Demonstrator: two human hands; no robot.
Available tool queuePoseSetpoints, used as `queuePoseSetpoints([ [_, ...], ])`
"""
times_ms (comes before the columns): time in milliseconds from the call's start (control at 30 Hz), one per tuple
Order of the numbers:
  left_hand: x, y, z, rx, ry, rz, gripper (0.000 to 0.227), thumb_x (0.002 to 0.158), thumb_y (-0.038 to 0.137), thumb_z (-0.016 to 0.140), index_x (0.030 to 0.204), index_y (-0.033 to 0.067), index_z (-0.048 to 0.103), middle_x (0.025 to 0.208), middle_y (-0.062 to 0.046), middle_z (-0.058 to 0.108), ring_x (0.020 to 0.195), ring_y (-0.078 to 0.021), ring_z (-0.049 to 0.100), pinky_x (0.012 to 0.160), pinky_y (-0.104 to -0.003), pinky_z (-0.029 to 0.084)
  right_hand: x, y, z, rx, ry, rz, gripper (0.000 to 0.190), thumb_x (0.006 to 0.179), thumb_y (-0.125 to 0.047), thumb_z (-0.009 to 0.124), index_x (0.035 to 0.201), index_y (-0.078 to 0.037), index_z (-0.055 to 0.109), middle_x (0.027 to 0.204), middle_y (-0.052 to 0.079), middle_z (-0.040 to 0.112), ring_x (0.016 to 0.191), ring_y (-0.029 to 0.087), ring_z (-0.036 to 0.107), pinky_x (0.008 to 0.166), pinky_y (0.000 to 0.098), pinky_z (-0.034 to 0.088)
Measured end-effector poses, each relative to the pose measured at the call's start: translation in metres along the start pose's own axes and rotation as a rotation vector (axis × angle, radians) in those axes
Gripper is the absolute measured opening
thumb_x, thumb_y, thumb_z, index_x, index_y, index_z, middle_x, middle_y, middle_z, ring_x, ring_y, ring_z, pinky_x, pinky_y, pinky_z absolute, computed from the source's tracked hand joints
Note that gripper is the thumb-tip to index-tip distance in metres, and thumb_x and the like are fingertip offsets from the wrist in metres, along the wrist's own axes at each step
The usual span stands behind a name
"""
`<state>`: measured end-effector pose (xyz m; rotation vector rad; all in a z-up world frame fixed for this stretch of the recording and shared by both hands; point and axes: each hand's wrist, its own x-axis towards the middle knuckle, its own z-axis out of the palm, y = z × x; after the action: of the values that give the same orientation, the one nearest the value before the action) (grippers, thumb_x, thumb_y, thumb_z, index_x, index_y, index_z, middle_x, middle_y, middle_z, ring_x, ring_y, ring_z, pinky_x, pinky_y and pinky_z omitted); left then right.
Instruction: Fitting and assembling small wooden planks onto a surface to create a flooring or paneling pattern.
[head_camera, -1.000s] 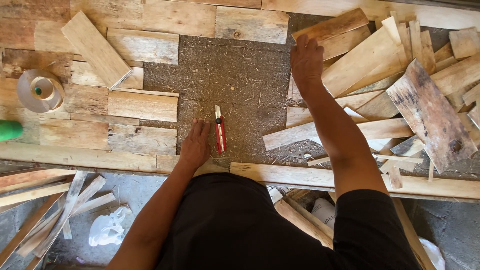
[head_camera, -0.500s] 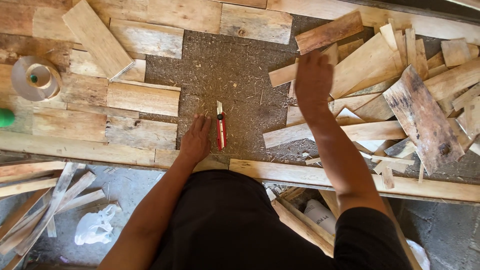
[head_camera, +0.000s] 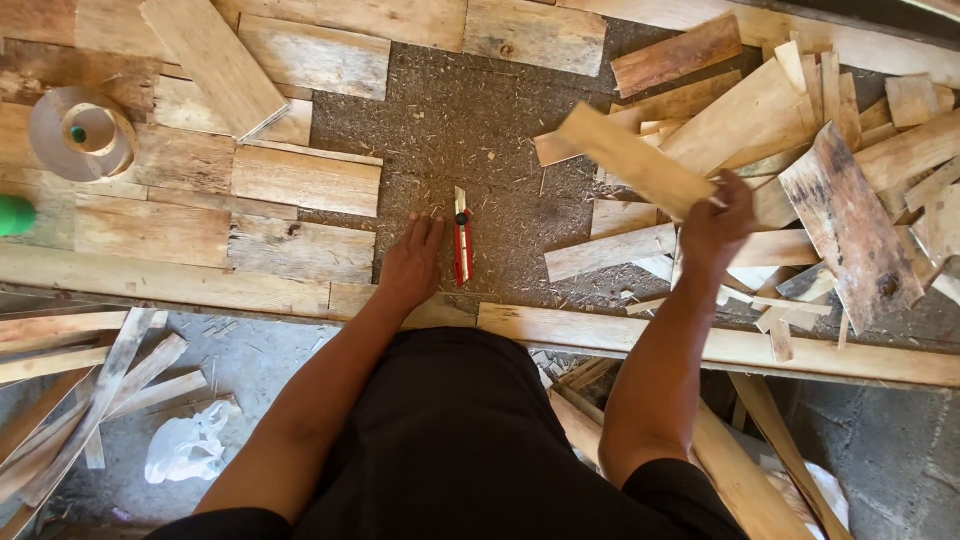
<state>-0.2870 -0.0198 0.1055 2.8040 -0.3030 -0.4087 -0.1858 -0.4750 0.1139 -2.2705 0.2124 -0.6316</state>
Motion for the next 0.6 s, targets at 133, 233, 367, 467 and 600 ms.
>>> queuePoseSetpoints([
  [133, 0.002, -0.004, -0.003, -0.007, 0.001, 0.009, 0.081, 0.079, 0.011, 0.069, 0.153, 0.0003, 0.039, 0.152, -0.025, 0.044, 0.145, -0.0408, 0.041, 0.110, -0.044, 0.046, -0.051, 0.029, 0.042, 0.227, -0.205, 0.353, 0.041, 0.084, 0.009, 0.057, 0.119, -0.002, 0.074, 0.102, 0.011, 0.070, 0.089, 0.019, 0.065, 0.077, 0.0286, 0.052],
  [233, 0.002, -0.006, -0.003, -0.027, -0.007, 0.023, 0.083, 0.079, 0.014, 0.072, 0.153, -0.0007, 0.038, 0.150, -0.026, 0.045, 0.144, -0.0415, 0.041, 0.111, -0.044, 0.045, -0.070, 0.019, 0.053, 0.081, -0.236, 0.354, 0.034, 0.084, 0.007, 0.061, 0.112, -0.003, 0.075, 0.093, 0.012, 0.070, 0.083, 0.020, 0.064, 0.075, 0.0307, 0.053],
  [367, 0.001, -0.009, 0.001, -0.014, 0.008, 0.042, 0.083, 0.081, 0.017, 0.075, 0.153, 0.0003, 0.037, 0.151, -0.026, 0.044, 0.143, -0.0411, 0.042, 0.112, -0.044, 0.045, -0.080, 0.019, 0.054, -0.180, -0.236, 0.250, 0.014, 0.088, 0.001, 0.072, 0.100, -0.005, 0.075, 0.095, 0.013, 0.075, 0.088, 0.024, 0.073, 0.079, 0.0346, 0.056],
  [467, 0.001, -0.012, 0.000, -0.051, -0.025, 0.030, 0.081, 0.084, 0.019, 0.075, 0.153, 0.0005, 0.035, 0.150, -0.026, 0.044, 0.145, -0.0421, 0.040, 0.107, -0.045, 0.045, -0.083, 0.027, 0.053, -0.227, -0.274, 0.249, 0.017, 0.086, 0.003, 0.067, 0.098, -0.007, 0.075, 0.097, 0.012, 0.076, 0.087, 0.025, 0.074, 0.078, 0.0363, 0.058],
  [600, 0.003, -0.019, -0.006, -0.082, -0.032, 0.076, 0.082, 0.084, 0.021, 0.076, 0.152, 0.0009, 0.035, 0.148, -0.025, 0.045, 0.143, -0.0424, 0.040, 0.113, -0.046, 0.043, -0.075, -0.016, 0.040, -0.406, -0.203, 0.028, 0.017, 0.079, 0.004, 0.074, 0.090, -0.008, 0.077, 0.097, 0.015, 0.075, 0.089, 0.030, 0.072, 0.077, 0.0413, 0.057],
])
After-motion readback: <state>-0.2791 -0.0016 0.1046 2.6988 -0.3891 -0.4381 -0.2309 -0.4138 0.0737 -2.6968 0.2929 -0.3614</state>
